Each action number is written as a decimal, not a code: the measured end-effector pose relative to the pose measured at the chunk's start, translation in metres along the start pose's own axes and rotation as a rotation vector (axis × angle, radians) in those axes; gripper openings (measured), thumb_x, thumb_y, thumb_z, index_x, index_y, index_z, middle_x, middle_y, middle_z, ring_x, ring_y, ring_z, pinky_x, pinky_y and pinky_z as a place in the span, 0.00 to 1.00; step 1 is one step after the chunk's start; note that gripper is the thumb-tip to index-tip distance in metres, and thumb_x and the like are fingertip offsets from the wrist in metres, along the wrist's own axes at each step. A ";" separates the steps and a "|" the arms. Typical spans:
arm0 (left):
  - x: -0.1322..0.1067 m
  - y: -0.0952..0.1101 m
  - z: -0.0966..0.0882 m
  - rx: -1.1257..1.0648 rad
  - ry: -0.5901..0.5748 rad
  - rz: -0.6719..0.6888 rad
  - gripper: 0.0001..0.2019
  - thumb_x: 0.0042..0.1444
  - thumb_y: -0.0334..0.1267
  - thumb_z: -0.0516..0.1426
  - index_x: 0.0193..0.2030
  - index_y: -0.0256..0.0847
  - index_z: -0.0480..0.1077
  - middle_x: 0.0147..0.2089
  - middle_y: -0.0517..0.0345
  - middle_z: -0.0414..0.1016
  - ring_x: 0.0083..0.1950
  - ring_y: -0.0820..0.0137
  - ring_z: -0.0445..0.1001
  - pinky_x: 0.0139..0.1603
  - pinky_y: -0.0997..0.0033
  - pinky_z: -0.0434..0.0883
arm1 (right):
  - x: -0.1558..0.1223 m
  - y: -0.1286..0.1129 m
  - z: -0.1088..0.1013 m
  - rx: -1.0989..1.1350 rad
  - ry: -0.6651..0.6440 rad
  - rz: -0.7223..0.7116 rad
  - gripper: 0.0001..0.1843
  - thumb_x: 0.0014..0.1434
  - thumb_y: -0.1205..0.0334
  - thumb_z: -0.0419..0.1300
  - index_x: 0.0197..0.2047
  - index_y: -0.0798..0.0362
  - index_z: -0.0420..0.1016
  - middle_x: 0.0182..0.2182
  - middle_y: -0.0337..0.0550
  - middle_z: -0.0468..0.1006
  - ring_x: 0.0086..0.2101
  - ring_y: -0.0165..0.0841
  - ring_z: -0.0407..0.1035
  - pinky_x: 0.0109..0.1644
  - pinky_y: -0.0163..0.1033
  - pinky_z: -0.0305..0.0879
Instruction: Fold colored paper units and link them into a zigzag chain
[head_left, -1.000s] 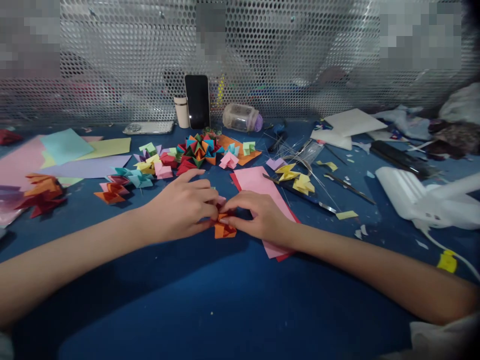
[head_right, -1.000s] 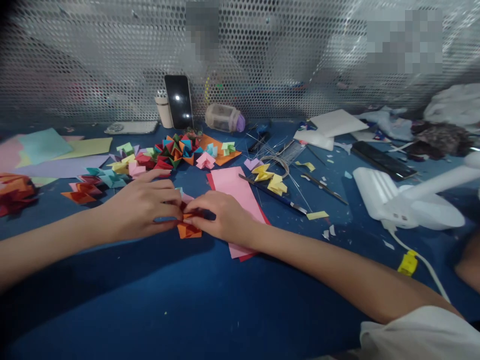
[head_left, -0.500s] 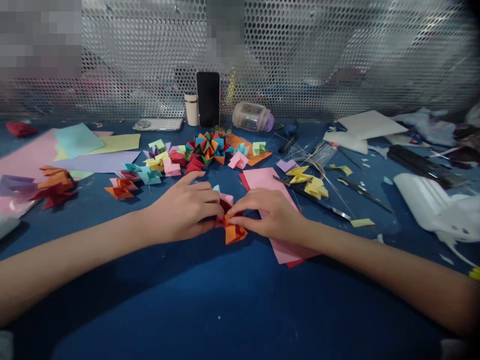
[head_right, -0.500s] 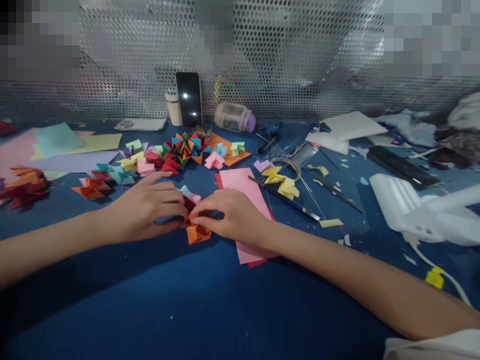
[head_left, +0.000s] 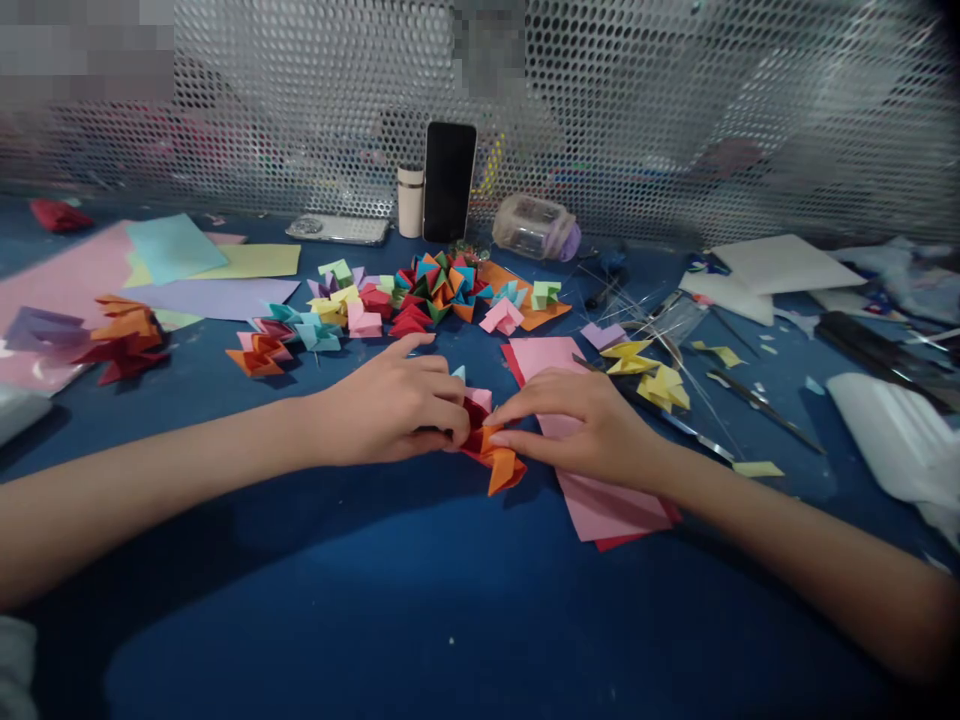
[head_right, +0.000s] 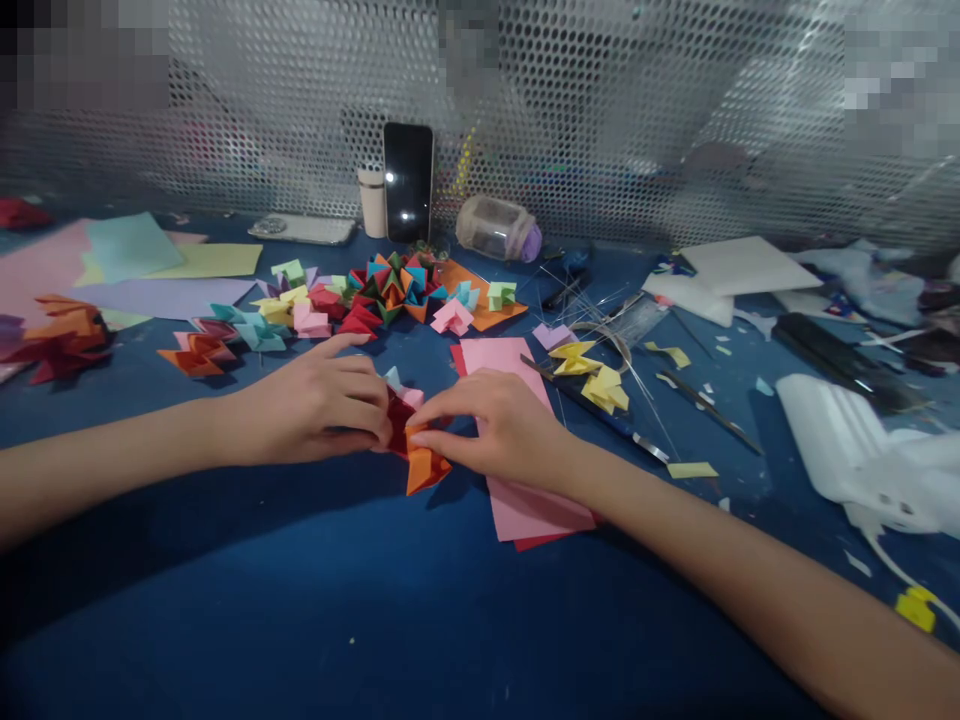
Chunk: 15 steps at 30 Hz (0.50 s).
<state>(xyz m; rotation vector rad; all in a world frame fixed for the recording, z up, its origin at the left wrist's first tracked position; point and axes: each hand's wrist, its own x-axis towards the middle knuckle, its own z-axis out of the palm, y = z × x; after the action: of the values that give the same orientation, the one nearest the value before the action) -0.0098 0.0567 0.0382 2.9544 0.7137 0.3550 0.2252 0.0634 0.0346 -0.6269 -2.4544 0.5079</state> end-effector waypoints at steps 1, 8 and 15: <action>0.000 0.000 0.000 -0.001 0.004 0.003 0.06 0.60 0.34 0.56 0.35 0.46 0.74 0.36 0.63 0.75 0.38 0.70 0.68 0.57 0.58 0.53 | 0.000 0.001 -0.001 0.027 -0.009 0.006 0.04 0.55 0.64 0.65 0.36 0.52 0.79 0.32 0.38 0.83 0.32 0.28 0.76 0.39 0.34 0.68; -0.001 0.001 0.002 0.025 0.036 0.039 0.08 0.62 0.36 0.55 0.38 0.49 0.76 0.37 0.62 0.76 0.39 0.70 0.70 0.62 0.53 0.50 | 0.003 0.005 -0.005 0.027 -0.086 0.014 0.05 0.56 0.63 0.63 0.37 0.50 0.79 0.33 0.38 0.83 0.32 0.30 0.75 0.39 0.35 0.68; -0.005 0.001 0.003 0.060 0.119 0.134 0.10 0.64 0.37 0.52 0.37 0.49 0.76 0.35 0.64 0.79 0.40 0.69 0.73 0.67 0.42 0.41 | 0.014 -0.004 -0.003 -0.141 -0.227 -0.042 0.05 0.57 0.64 0.62 0.37 0.50 0.81 0.33 0.36 0.83 0.33 0.32 0.74 0.40 0.38 0.64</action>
<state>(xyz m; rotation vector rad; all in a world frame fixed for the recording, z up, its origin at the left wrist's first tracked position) -0.0132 0.0536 0.0343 3.0676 0.5483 0.5321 0.2155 0.0687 0.0450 -0.6014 -2.7305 0.4109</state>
